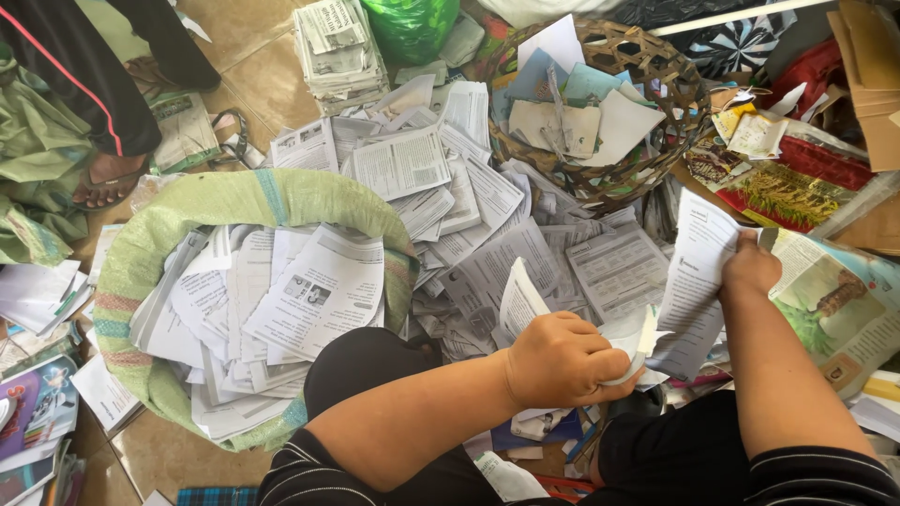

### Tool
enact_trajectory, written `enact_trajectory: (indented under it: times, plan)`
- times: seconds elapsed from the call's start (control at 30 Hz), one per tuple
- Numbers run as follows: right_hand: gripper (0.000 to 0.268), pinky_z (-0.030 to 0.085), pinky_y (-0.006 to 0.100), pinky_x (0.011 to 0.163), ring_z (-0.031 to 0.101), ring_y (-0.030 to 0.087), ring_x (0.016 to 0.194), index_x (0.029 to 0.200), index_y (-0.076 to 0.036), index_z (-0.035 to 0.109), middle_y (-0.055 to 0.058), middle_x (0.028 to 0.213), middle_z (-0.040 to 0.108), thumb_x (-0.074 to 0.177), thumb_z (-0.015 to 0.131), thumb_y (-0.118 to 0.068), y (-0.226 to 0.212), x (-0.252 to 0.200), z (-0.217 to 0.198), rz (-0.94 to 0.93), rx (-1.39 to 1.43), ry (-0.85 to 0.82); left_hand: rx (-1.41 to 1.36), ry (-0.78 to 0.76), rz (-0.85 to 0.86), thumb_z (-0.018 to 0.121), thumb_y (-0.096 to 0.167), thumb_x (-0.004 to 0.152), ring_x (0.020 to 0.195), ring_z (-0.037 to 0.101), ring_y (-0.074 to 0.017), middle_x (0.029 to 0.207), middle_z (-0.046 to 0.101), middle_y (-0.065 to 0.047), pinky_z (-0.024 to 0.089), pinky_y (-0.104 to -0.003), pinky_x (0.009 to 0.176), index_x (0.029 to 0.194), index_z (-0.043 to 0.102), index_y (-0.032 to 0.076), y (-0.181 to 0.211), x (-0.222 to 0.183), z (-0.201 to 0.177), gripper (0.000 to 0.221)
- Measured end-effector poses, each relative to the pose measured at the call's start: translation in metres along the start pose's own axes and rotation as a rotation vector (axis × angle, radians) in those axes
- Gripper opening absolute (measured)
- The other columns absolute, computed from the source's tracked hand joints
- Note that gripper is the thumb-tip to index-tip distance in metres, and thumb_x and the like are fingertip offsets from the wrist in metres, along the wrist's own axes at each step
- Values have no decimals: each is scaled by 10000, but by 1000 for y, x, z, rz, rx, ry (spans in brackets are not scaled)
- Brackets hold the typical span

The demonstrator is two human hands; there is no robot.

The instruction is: The person sorts a large pile of papers by hand, creating distinct stacks on the floor and placing some into a basket and a bag, aligning the papers as they work through the pile.

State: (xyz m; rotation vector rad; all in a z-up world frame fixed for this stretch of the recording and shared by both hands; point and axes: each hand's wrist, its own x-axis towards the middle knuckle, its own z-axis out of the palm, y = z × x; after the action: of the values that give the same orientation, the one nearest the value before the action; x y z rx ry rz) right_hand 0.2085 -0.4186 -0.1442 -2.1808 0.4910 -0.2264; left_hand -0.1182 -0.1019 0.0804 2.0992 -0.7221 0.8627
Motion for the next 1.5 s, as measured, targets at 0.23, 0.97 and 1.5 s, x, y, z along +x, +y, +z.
enact_trajectory:
  times: [0.23, 0.97, 1.5]
  plan:
    - [464, 517, 390, 814, 695, 262, 882, 1017, 12, 766, 161, 1020, 753, 1033, 665, -440, 0, 6, -33, 201, 87, 128, -26, -11, 47, 798, 216, 944, 626, 620, -181, 666, 605, 9, 477, -296, 565, 738, 579, 136, 12, 1, -12, 311]
    - [607, 527, 374, 696, 635, 197, 1051, 1406, -127, 529, 54, 1320, 620, 930, 716, -454, 81, 62, -80, 213, 61, 192, 29, 72, -17, 814, 229, 928, 560, 608, -213, 588, 544, -20, 491, -344, 557, 654, 505, 132, 1, -10, -44, 424]
    - [303, 474, 293, 872, 616, 134, 950, 1219, -10, 691, 45, 1077, 723, 1053, 599, -246, -82, -150, 9, -240, 151, -757, 125, -642, -349, 709, 503, 841, 736, 718, -345, 707, 716, -98, 544, -465, 602, 912, 676, 126, -54, -53, 30, 385]
